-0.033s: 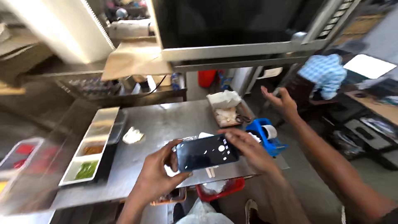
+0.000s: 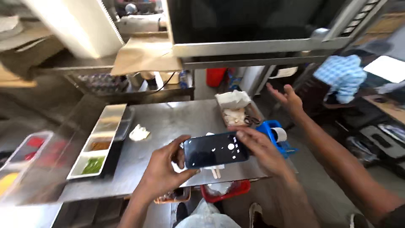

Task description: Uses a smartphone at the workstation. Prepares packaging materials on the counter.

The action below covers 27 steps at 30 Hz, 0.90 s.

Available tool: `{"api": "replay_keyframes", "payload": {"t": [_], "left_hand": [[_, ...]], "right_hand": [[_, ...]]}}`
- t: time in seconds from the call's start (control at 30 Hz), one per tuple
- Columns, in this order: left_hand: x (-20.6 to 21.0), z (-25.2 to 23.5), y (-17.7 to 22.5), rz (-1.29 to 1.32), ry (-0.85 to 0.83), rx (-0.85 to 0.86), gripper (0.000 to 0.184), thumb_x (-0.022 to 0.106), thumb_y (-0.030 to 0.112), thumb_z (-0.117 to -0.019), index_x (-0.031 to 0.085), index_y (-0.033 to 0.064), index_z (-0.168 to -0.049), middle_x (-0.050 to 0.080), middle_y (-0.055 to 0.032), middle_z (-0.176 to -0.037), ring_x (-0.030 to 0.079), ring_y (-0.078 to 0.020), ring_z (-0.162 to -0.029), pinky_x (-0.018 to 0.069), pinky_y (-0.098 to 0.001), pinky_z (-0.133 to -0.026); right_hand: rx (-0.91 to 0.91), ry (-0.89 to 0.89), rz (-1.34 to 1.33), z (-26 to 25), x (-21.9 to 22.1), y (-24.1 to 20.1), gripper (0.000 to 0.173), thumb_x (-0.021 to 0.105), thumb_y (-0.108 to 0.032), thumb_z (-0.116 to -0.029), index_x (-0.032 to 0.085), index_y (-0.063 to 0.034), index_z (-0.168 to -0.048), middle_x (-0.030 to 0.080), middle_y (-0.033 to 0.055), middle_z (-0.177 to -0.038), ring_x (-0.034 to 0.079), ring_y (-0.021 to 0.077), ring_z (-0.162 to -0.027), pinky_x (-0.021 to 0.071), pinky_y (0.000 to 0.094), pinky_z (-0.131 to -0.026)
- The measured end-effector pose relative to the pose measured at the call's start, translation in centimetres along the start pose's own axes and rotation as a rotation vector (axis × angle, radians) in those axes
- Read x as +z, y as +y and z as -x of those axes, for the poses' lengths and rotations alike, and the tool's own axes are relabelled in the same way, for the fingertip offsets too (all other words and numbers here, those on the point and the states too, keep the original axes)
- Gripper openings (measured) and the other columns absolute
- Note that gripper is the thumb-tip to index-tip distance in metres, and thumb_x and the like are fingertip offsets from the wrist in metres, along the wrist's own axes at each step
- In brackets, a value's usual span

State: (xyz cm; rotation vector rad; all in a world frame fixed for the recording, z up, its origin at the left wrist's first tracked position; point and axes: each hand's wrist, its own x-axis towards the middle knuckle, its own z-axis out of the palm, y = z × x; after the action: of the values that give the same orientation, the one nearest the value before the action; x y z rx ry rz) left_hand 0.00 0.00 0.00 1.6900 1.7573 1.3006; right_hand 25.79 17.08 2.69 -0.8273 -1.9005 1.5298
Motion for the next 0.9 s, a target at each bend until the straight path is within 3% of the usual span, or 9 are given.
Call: {"api": "replay_keyframes", "payload": {"t": [0.1, 0.3, 0.4, 0.53, 0.7, 0.9], "left_hand": [[-0.4, -1.2, 1.4, 0.017, 0.018, 0.033, 0.086, 0.093, 0.039, -0.0706, 0.054, 0.0233, -0.146, 0.068, 0.0092, -0.082, 0.065, -0.0051, -0.067, 0.0600, -0.0246, -0.061], [-0.5, -1.8, 3.6, 0.047, 0.039, 0.085, 0.087, 0.093, 0.036, -0.0716, 0.052, 0.0260, -0.148, 0.070, 0.0083, -0.086, 0.066, -0.0055, -0.070, 0.0601, -0.0232, -0.063], [-0.2, -1.9, 4.4, 0.061, 0.044, 0.106, 0.086, 0.092, 0.036, -0.0722, 0.052, 0.0254, -0.148, 0.069, 0.0085, -0.084, 0.065, -0.0051, -0.070, 0.0594, -0.0226, -0.063], [0.3, -1.7, 4.7, 0.072, 0.056, 0.115, 0.087, 0.093, 0.034, -0.0720, 0.052, 0.0249, -0.148, 0.068, 0.0083, -0.083, 0.064, -0.0050, -0.067, 0.0580, -0.0219, -0.061], [0.8, -1.1, 4.7, 0.087, 0.048, 0.104, 0.087, 0.093, 0.035, -0.0721, 0.052, 0.0240, -0.149, 0.068, 0.0081, -0.082, 0.064, -0.0058, -0.067, 0.0587, -0.0226, -0.061], [1.0, -0.5, 5.4, 0.066, 0.060, 0.090, 0.087, 0.092, 0.035, -0.0712, 0.053, 0.0242, -0.148, 0.068, 0.0095, -0.082, 0.064, -0.0048, -0.067, 0.0588, -0.0222, -0.060]], "right_hand": [[-0.067, 0.070, 0.040, 0.2, -0.7, -1.9, 0.042, 0.054, -0.043, -0.1035, 0.064, -0.0232, -0.140, 0.072, 0.0053, -0.116, 0.071, 0.0204, -0.092, 0.0619, 0.0372, -0.070], [-0.183, 0.153, 0.043, 1.5, -1.4, -4.0, 0.043, 0.057, -0.036, -0.1025, 0.063, -0.0207, -0.142, 0.073, 0.0046, -0.120, 0.072, 0.0187, -0.096, 0.0628, 0.0330, -0.078], [-0.225, 0.169, 0.039, 1.7, -2.0, -4.2, 0.044, 0.057, -0.037, -0.1026, 0.063, -0.0200, -0.143, 0.072, 0.0061, -0.118, 0.072, 0.0190, -0.093, 0.0627, 0.0330, -0.076], [-0.239, 0.181, 0.037, 2.2, -2.3, -4.1, 0.044, 0.058, -0.036, -0.1025, 0.063, -0.0181, -0.143, 0.071, 0.0064, -0.123, 0.072, 0.0190, -0.097, 0.0629, 0.0332, -0.079], [-0.243, 0.183, 0.015, 2.7, -2.3, -3.8, 0.043, 0.058, -0.032, -0.1021, 0.063, -0.0178, -0.142, 0.073, 0.0089, -0.113, 0.072, 0.0199, -0.087, 0.0631, 0.0328, -0.073], [-0.245, 0.194, 0.045, 3.2, -2.3, -3.8, 0.042, 0.059, -0.030, -0.1013, 0.064, -0.0165, -0.141, 0.072, 0.0058, -0.122, 0.072, 0.0171, -0.090, 0.0626, 0.0305, -0.074]]}}
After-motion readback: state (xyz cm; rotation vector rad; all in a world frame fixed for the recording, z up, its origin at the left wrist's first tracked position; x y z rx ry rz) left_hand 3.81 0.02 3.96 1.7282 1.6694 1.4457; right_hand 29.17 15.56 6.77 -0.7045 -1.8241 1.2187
